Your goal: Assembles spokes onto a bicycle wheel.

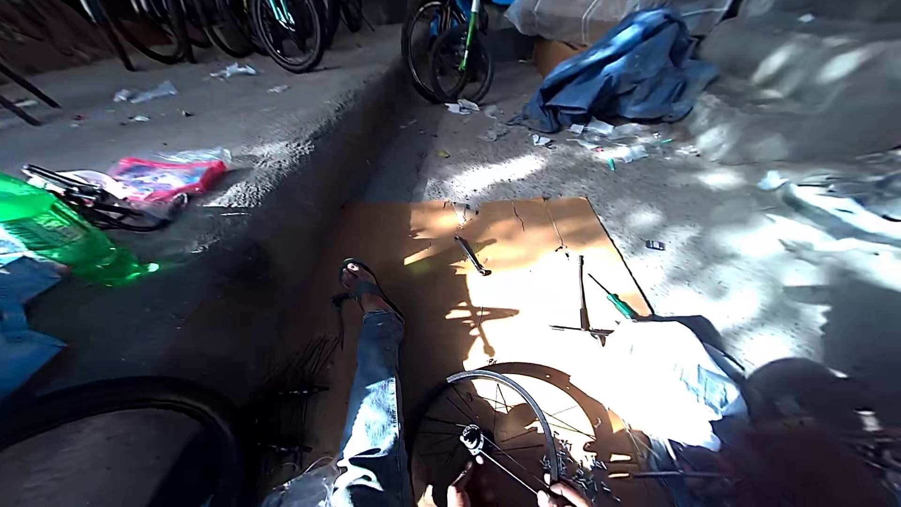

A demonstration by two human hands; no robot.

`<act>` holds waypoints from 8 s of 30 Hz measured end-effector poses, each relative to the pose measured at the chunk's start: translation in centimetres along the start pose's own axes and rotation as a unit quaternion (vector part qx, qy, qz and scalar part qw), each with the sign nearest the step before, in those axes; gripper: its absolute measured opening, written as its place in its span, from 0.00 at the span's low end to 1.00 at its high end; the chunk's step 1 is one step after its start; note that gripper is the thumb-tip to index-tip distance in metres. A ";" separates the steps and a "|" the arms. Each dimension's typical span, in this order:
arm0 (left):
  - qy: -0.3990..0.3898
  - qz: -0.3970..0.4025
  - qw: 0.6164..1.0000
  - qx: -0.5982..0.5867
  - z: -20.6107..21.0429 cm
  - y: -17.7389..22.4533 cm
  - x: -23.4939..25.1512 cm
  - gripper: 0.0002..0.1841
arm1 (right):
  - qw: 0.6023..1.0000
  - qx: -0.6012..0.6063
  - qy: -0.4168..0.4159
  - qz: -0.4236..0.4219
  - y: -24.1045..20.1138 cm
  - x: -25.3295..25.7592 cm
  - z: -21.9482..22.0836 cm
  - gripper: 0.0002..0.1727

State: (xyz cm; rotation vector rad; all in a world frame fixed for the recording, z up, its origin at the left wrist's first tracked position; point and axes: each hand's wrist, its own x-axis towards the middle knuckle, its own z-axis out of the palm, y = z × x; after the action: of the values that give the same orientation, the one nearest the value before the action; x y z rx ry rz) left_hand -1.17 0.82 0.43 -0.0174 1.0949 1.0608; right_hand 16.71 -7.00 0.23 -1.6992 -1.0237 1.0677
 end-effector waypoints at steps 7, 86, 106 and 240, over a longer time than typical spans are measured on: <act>-0.018 -0.061 0.998 0.023 0.2 1.2 0.2 0.20 | 0.997 0.055 0.029 0.035 -1.1 -0.3 -0.1 0.13; -0.086 -0.077 0.988 -0.102 1.4 -2.1 -0.5 0.08 | 0.920 0.352 0.067 0.158 -4.3 4.0 -0.6 0.19; -0.096 -0.067 0.993 -0.029 0.9 -4.2 -0.4 0.10 | 0.961 0.276 -0.025 0.012 -2.9 6.1 -2.2 0.20; -0.130 -0.147 0.974 0.112 3.3 -2.3 -1.1 0.12 | 0.998 0.051 0.007 -0.037 0.2 2.2 -5.0 0.08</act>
State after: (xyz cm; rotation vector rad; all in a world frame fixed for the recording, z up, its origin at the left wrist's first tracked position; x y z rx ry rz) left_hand 2.72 0.38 1.83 0.1322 0.9338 0.6490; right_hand 22.05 -6.24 0.83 -1.5729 -0.9991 1.0412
